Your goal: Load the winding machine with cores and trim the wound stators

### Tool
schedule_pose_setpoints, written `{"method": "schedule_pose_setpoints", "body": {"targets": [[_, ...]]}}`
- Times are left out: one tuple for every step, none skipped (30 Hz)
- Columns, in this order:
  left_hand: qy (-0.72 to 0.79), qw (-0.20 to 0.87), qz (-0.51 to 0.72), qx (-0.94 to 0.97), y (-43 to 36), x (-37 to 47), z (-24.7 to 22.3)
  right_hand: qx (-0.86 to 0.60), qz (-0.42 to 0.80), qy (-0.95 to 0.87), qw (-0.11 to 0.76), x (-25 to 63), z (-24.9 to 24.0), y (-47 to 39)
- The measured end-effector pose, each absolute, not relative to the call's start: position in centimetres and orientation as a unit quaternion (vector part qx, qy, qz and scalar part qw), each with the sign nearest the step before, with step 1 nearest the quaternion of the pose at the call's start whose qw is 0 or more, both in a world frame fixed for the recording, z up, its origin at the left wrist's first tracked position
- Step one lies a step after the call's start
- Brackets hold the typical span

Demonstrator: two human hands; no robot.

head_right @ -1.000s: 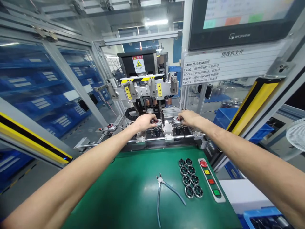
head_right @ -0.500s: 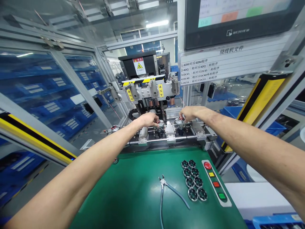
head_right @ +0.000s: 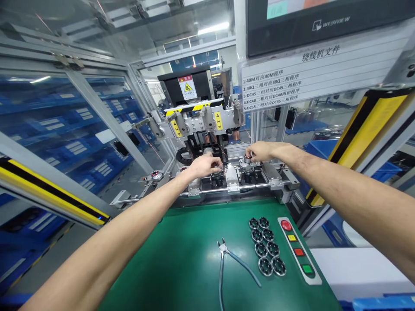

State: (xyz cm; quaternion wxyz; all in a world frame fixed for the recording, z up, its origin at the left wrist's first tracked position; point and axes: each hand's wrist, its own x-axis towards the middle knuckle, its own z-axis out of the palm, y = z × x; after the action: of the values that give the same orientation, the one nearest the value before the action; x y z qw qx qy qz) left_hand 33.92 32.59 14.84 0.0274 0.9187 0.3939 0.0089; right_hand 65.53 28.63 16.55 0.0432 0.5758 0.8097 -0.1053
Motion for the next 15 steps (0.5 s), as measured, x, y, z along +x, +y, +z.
{"method": "schedule_pose_setpoints", "body": {"targets": [[0.401,0.025,0.014,0.916,32.3,34.1,14.7,0.576,-0.109,0.809,0.03,65.5,16.7,28.5],[0.407,0.023,0.019,0.913,32.1,34.3,14.5,0.577,-0.112,0.809,0.013,65.5,16.9,28.4],[0.413,0.021,0.024,0.91,31.8,34.4,14.4,0.579,-0.115,0.807,-0.005,65.3,17.2,28.1],[0.417,0.02,0.028,0.908,31.6,34.5,14.4,0.581,-0.116,0.805,-0.028,65.2,17.5,27.6],[0.421,0.02,0.031,0.906,31.5,34.6,14.3,0.584,-0.117,0.802,-0.055,64.9,17.8,26.9],[0.423,0.021,0.035,0.905,31.3,34.5,14.3,0.584,-0.117,0.799,-0.085,64.6,18.1,25.7],[0.425,0.023,0.04,0.904,31.2,34.5,14.3,0.581,-0.12,0.796,-0.119,64.3,18.2,24.1],[0.425,0.027,0.044,0.904,31.2,34.4,14.3,0.574,-0.125,0.795,-0.153,63.9,18.0,21.9],[0.423,0.033,0.049,0.904,31.1,34.2,14.4,0.562,-0.136,0.794,-0.189,63.4,17.5,19.2],[0.42,0.041,0.053,0.905,31.2,34.0,14.4,0.549,-0.153,0.792,-0.219,62.8,16.6,16.0],[0.414,0.051,0.056,0.907,31.3,33.8,14.5,0.535,-0.176,0.791,-0.241,62.2,15.3,12.6],[0.407,0.063,0.06,0.909,31.5,33.6,14.6,0.519,-0.209,0.783,-0.273,61.6,13.6,9.1],[0.399,0.076,0.063,0.912,31.8,33.3,14.7,0.491,-0.283,0.75,-0.341,60.9,11.6,5.8],[0.392,0.09,0.066,0.913,32.0,33.1,14.8,0.476,-0.338,0.71,-0.393,60.1,9.5,3.0],[0.387,0.103,0.068,0.914,32.3,32.8,14.9,0.471,-0.371,0.682,-0.418,59.3,7.4,0.7]]}}
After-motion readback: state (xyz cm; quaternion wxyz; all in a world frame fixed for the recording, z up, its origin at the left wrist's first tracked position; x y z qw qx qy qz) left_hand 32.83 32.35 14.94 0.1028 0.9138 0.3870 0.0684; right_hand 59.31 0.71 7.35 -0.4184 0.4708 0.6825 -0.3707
